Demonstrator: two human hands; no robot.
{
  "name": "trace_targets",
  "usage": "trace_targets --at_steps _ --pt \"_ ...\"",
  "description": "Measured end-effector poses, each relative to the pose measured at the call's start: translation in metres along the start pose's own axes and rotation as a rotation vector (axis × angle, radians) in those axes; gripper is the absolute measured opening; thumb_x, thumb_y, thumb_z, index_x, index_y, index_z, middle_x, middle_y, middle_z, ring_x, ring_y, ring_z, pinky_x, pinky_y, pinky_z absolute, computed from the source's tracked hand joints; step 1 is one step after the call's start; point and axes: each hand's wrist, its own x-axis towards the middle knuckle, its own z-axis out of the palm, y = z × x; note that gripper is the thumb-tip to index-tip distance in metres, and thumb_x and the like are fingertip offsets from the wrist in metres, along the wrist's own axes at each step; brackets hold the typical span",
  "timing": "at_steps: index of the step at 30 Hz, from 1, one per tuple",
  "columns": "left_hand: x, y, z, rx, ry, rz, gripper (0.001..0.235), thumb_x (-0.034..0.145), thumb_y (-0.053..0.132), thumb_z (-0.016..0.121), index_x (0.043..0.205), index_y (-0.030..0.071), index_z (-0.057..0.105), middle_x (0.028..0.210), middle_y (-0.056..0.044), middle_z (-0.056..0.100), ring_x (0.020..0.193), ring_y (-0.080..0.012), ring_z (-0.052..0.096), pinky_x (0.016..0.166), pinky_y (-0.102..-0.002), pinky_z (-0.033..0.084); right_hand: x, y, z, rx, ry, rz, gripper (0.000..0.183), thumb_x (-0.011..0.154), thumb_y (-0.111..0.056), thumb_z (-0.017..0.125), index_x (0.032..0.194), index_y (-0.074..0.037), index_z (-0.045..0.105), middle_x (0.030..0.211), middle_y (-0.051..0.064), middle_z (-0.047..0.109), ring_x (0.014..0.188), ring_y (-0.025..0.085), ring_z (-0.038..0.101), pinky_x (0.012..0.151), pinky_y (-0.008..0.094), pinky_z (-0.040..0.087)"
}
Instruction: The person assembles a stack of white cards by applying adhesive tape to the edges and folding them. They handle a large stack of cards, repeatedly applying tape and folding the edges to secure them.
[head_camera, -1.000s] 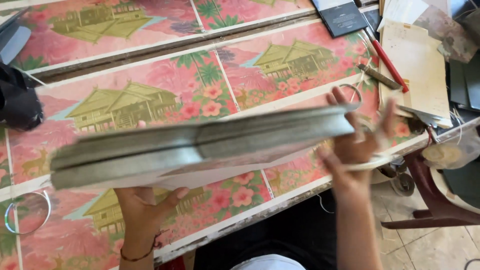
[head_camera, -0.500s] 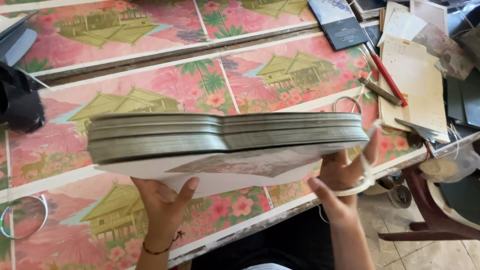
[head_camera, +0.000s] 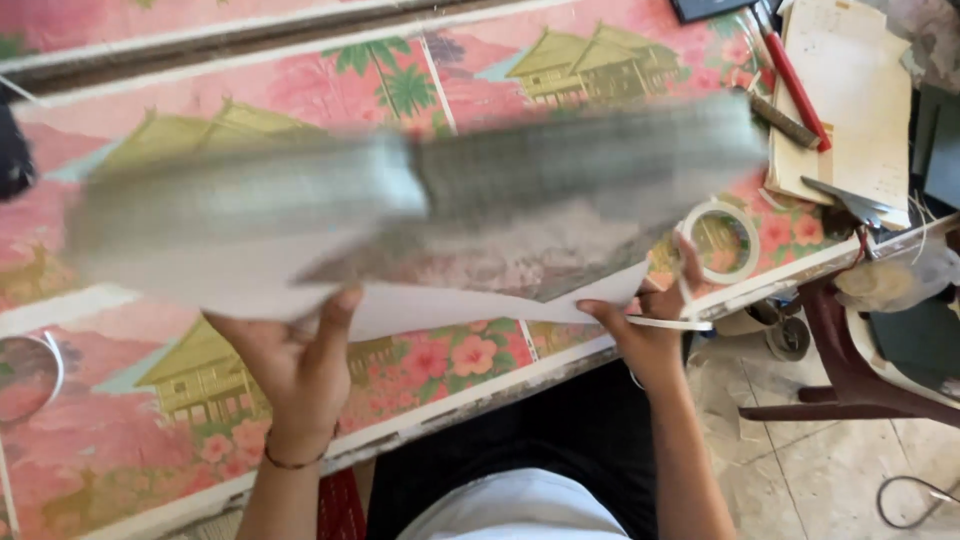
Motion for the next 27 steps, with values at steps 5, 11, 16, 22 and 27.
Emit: trace_targets --at_steps 5,11,16,22,27 --pt "0.006 0.012 -0.012 0.506 -0.119 -0.063 0.130 0.122 0.031 0.091 0.179 0.035 -0.025 0.188 0.004 -0.036 0.189 -0.0262 -0.025 0.169 -0.059 -0.007 -0.019 -0.071 -0.041 0.075 -0.058 -0.020 0.122 0.082 0.010 0.083 0.166 -0.032 0.006 0.116 0.030 0.067 0.090 0.021 0.065 0.086 0.037 0.058" --pt "0.003 -0.005 0.032 0.525 -0.195 -0.419 0.128 0.110 0.033 0.081 0.162 0.005 -0.033 0.180 -0.027 -0.025 0.142 -0.0361 0.043 0.106 -0.044 0.047 -0.010 -0.073 -0.063 -0.273 -0.037 -0.204 0.092 0.089 -0.021 0.084 0.163 -0.013 0.030 0.124 0.015 0.056 0.106 0.022 0.064 0.094 0.034 0.054" --pt "-0.010 -0.001 0.037 0.688 -0.193 -0.447 0.130 0.110 0.039 0.084 0.161 0.007 -0.031 0.187 -0.034 -0.008 0.070 -0.0423 0.075 0.053 -0.046 0.057 -0.017 -0.109 -0.049 -0.477 0.235 -0.723 0.078 0.108 -0.067 0.049 0.140 0.003 0.065 0.146 0.020 0.042 0.129 0.037 0.057 0.119 0.048 0.051" --pt "-0.020 0.062 0.052 1.117 -0.183 0.000 0.102 0.128 0.066 0.057 0.181 0.006 -0.006 0.192 -0.015 -0.002 0.187 -0.0386 0.008 0.162 -0.060 0.013 -0.025 -0.109 -0.005 -0.415 0.096 -0.853 0.052 0.099 -0.053 0.073 0.124 -0.008 0.072 0.151 0.009 0.043 0.122 0.022 0.065 0.101 0.037 0.068" --pt "-0.017 0.104 0.080 -0.012 -0.696 -0.124 0.085 0.119 0.022 0.069 0.177 0.019 0.008 0.139 -0.008 0.082 0.121 -0.0190 0.087 0.111 -0.031 0.073 -0.039 -0.114 0.017 0.000 -0.224 -0.595 0.096 0.100 -0.095 0.041 0.120 -0.007 0.073 0.152 0.016 0.040 0.128 0.028 0.065 0.114 0.036 0.062"
